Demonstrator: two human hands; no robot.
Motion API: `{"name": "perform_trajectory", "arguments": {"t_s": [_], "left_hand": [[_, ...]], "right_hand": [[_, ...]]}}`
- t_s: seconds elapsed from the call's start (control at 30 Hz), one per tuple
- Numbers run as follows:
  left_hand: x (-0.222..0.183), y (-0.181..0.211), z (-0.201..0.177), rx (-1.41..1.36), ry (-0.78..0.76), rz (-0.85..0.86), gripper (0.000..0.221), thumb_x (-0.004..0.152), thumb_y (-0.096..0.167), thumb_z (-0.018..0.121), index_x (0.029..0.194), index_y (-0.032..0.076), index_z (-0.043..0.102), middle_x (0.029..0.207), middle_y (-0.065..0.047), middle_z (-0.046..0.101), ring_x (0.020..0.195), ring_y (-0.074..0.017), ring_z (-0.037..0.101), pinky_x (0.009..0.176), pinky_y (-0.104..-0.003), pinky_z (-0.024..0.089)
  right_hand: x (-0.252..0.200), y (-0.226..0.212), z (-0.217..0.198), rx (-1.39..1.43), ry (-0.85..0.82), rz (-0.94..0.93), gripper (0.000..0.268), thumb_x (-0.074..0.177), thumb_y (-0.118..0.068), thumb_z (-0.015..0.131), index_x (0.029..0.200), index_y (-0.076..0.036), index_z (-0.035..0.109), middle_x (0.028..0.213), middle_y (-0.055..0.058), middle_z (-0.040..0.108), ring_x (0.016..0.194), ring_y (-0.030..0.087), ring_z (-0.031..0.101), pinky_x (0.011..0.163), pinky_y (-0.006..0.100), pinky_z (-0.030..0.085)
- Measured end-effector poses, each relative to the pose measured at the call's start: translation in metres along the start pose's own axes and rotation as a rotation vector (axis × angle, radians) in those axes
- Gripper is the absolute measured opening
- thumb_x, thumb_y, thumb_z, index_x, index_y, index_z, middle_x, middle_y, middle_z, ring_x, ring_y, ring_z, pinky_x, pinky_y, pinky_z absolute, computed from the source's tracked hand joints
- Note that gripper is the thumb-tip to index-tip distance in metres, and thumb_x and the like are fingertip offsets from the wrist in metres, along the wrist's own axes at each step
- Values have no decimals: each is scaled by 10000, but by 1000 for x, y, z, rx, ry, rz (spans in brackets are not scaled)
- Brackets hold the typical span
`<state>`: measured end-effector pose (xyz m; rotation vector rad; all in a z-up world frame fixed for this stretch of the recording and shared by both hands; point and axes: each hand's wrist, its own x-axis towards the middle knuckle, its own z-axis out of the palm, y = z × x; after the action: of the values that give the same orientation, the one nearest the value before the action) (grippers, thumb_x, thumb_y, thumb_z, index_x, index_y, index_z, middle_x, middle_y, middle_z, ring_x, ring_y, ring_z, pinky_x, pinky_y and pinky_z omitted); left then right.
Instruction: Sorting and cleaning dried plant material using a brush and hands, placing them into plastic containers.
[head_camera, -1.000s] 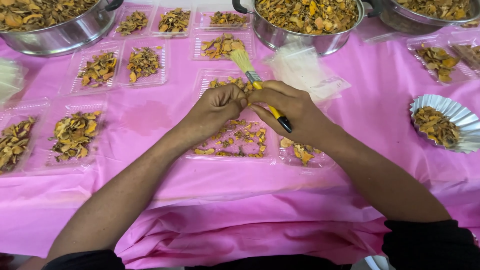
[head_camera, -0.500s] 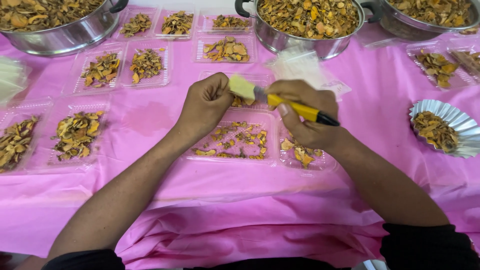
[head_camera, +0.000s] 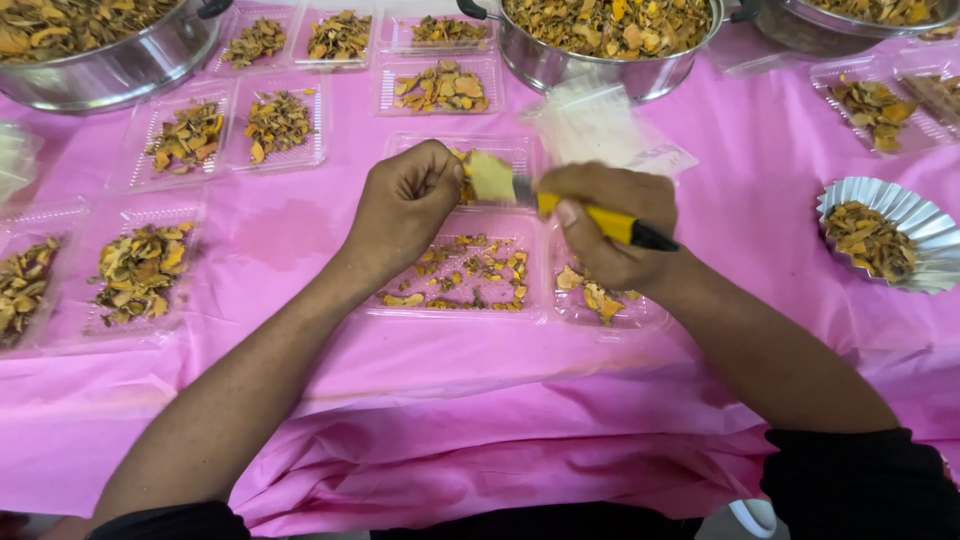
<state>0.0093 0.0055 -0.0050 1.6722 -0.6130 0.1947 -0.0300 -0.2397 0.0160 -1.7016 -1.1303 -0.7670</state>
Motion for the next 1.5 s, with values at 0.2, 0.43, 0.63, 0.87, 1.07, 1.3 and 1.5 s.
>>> {"name": "perform_trajectory", "arguments": {"t_s": [0.2, 0.43, 0.63, 0.87, 1.07, 1.3, 1.5], "left_hand": [[-4, 3, 1, 4, 0, 25, 197, 986, 16, 578, 801, 78, 609, 538, 41, 402, 496, -40, 378, 494, -184, 314], [-12, 23, 8, 77, -93, 22, 316, 1066, 46, 542, 789, 160, 442, 668, 87, 352, 596, -36, 284, 539, -217, 253], [-13, 31, 9, 74, -249, 1, 258, 1074, 48, 523, 840, 153, 492, 670, 77, 383, 577, -40, 315, 525, -224, 274], [-8, 37, -13, 470, -545, -167, 264, 1034, 138, 552, 786, 167, 466, 700, 49, 415, 631, -109, 366, 584, -292, 320], [-3, 47, -45, 1016, -838, -690, 344, 1034, 334, 573, 786, 111, 487, 752, -40, 529, 658, -203, 430, 607, -361, 324], [-5, 28, -38, 932, -869, -633, 248, 1023, 261, 610, 836, 120, 527, 784, -43, 577, 686, -191, 472, 613, -355, 386], [-7, 24, -38, 909, -902, -546, 270, 955, 137, 490, 689, 107, 448, 666, -24, 458, 601, -175, 356, 563, -362, 307]], "right_hand": [[11, -12, 12, 115, -52, 65, 197, 996, -95, 582, 1018, 17, 742, 608, 95, 604, 493, 173, 562, 526, 304, 485], [24, -13, 8, -131, -135, 70, 187, 1110, -74, 545, 1188, 49, 663, 943, 151, 638, 837, 250, 598, 784, 360, 468], [22, -11, 13, -6, -238, 157, 79, 1034, 9, 667, 1063, -24, 601, 931, 76, 515, 833, 197, 525, 812, 316, 427], [33, 6, -32, -69, -233, -89, 178, 1025, -62, 615, 881, 43, 598, 793, 136, 556, 680, 248, 497, 643, 381, 393], [26, 24, -72, 3, -57, 19, 313, 1059, -78, 554, 799, 93, 533, 715, 137, 463, 658, 224, 398, 679, 364, 297], [30, 28, -43, -125, -167, -103, 119, 885, 124, 555, 790, 66, 598, 726, 137, 554, 626, 219, 492, 567, 326, 368], [29, 13, -25, -58, -264, -8, 180, 903, 160, 555, 802, 11, 554, 717, 84, 511, 621, 176, 450, 585, 300, 350]]}}
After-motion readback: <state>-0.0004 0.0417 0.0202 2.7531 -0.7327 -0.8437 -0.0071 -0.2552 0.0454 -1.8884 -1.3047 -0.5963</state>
